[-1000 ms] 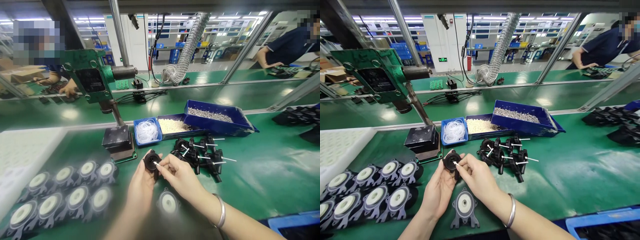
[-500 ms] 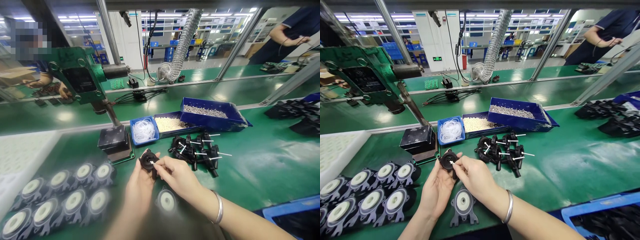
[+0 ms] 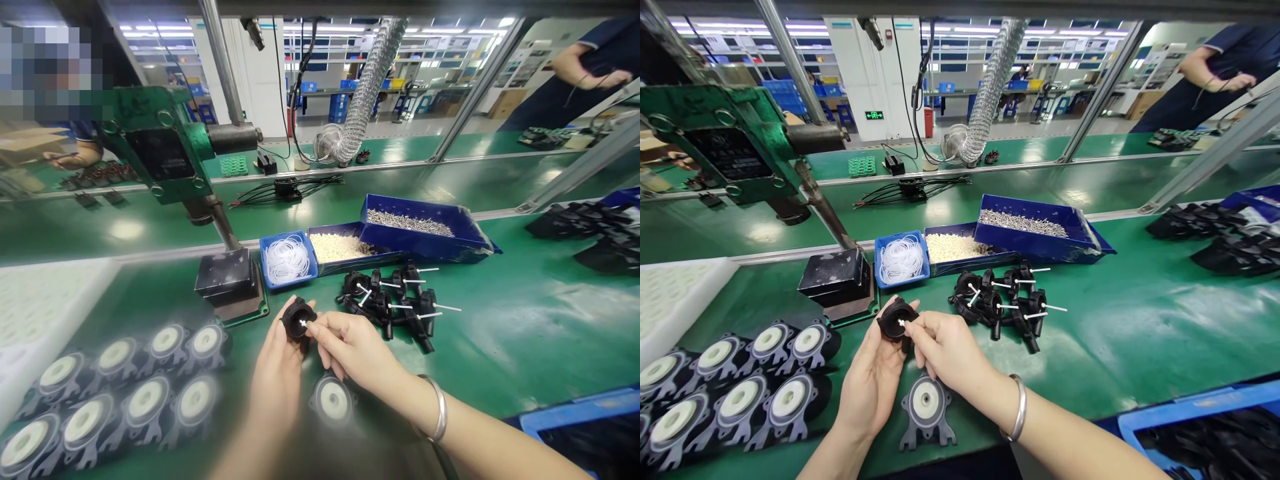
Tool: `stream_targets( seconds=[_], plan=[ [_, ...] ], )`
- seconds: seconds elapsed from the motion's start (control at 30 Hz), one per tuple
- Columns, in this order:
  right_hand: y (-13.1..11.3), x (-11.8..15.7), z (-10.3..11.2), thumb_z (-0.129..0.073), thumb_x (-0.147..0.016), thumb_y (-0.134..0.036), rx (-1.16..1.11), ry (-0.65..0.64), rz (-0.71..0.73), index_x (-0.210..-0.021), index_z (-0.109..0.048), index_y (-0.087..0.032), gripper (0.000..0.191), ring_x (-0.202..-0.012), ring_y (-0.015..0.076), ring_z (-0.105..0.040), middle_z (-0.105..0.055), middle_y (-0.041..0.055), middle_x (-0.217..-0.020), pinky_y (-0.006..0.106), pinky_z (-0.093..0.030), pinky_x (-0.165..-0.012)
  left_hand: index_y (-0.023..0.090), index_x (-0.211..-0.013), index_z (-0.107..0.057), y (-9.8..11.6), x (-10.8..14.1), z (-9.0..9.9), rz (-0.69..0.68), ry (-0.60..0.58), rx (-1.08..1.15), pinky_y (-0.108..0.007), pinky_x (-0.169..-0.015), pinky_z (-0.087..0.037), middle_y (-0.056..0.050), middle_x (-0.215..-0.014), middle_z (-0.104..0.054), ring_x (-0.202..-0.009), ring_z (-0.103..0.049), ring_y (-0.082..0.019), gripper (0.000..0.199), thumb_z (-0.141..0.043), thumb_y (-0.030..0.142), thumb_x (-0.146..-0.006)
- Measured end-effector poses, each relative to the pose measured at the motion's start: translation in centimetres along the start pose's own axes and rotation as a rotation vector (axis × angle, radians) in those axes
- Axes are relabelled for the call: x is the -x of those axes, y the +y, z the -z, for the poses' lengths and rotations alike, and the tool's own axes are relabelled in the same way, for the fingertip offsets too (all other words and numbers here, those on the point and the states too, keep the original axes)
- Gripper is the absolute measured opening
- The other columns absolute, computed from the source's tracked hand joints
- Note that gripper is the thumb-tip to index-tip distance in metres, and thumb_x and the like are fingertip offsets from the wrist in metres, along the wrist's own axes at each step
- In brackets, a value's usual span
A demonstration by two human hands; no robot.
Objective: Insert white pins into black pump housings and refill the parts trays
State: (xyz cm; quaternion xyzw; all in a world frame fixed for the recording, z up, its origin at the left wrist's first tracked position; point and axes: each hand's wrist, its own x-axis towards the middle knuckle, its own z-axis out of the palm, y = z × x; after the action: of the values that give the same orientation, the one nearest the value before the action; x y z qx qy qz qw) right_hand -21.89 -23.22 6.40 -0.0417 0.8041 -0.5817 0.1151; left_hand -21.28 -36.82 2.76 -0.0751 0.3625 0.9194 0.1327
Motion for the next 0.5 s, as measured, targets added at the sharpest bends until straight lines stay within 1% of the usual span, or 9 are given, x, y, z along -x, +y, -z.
stream_targets(
  seconds=[0.07, 0.13, 0.23, 0.3, 0.4, 0.5],
  plan=[
    [0.0, 0.2, 0.0, -0.047, -0.097, -0.044, 0.0, 0.001, -0.002, -0.062, -0.047, -0.02, 0.043, -0.035, 0.0079, -0.043, -0.052, -0.005, -0.048, 0.02, -0.035, -0.042, 0.024, -0.136, -0.052, -0.1, 0.2, 0.0, -0.05, -0.002, -0.067, -0.039, -0.11, -0.038, -0.011, -0.138, -0.058, -0.132, -0.048, -0.027, 0.047, -0.053, 0.042, -0.094],
    [0.1, 0.4, -0.1, -0.045, -0.099, -0.041, 0.083, 0.026, 0.044, -0.06, -0.048, -0.02, 0.044, -0.038, 0.0084, -0.046, -0.05, -0.0048, -0.047, 0.02, -0.038, -0.047, 0.024, -0.136, -0.053, -0.3, 0.3, 0.0, -0.117, 0.023, -0.183, -0.039, -0.112, -0.036, -0.01, -0.139, -0.057, -0.133, -0.047, -0.028, 0.048, -0.056, 0.043, -0.092],
    [0.5, 0.7, -0.2, -0.043, -0.1, -0.032, 0.298, 0.108, 0.192, -0.064, -0.049, -0.02, 0.039, -0.049, 0.0108, -0.052, -0.054, -0.003, -0.054, 0.022, -0.04, -0.055, 0.025, -0.135, -0.054, -0.5, 0.6, 0.1, -0.255, 0.067, -0.453, -0.039, -0.116, -0.031, -0.008, -0.14, -0.057, -0.134, -0.046, -0.027, 0.048, -0.054, 0.047, -0.092],
    [0.8, 0.9, -0.3, -0.041, -0.1, -0.028, 0.435, 0.158, 0.286, -0.069, -0.049, -0.02, 0.033, -0.054, 0.0129, -0.054, -0.056, -0.0014, -0.059, 0.024, -0.038, -0.057, 0.027, -0.135, -0.054, -0.6, 0.7, 0.2, -0.327, 0.074, -0.636, -0.039, -0.117, -0.029, -0.006, -0.14, -0.056, -0.135, -0.045, -0.025, 0.047, -0.05, 0.049, -0.093],
    [1.3, 1.0, -0.4, -0.038, -0.101, -0.026, 0.532, 0.181, 0.358, -0.073, -0.047, -0.02, 0.031, -0.056, 0.0144, -0.052, -0.054, -0.0006, -0.061, 0.026, -0.037, -0.058, 0.03, -0.135, -0.053, -0.5, 1.0, 0.3, -0.352, 0.068, -0.8, -0.037, -0.117, -0.029, -0.002, -0.14, -0.057, -0.134, -0.047, -0.023, 0.044, -0.045, 0.048, -0.096],
    [1.7, 1.0, -0.5, -0.038, -0.101, -0.026, 0.495, 0.164, 0.354, -0.074, -0.045, -0.02, 0.029, -0.058, 0.0149, -0.052, -0.055, -0.0002, -0.063, 0.027, -0.038, -0.059, 0.031, -0.134, -0.053, -0.4, 1.0, 0.2, -0.354, 0.067, -0.859, -0.037, -0.116, -0.03, -0.001, -0.139, -0.057, -0.132, -0.048, -0.021, 0.042, -0.041, 0.047, -0.098]
  ],
)
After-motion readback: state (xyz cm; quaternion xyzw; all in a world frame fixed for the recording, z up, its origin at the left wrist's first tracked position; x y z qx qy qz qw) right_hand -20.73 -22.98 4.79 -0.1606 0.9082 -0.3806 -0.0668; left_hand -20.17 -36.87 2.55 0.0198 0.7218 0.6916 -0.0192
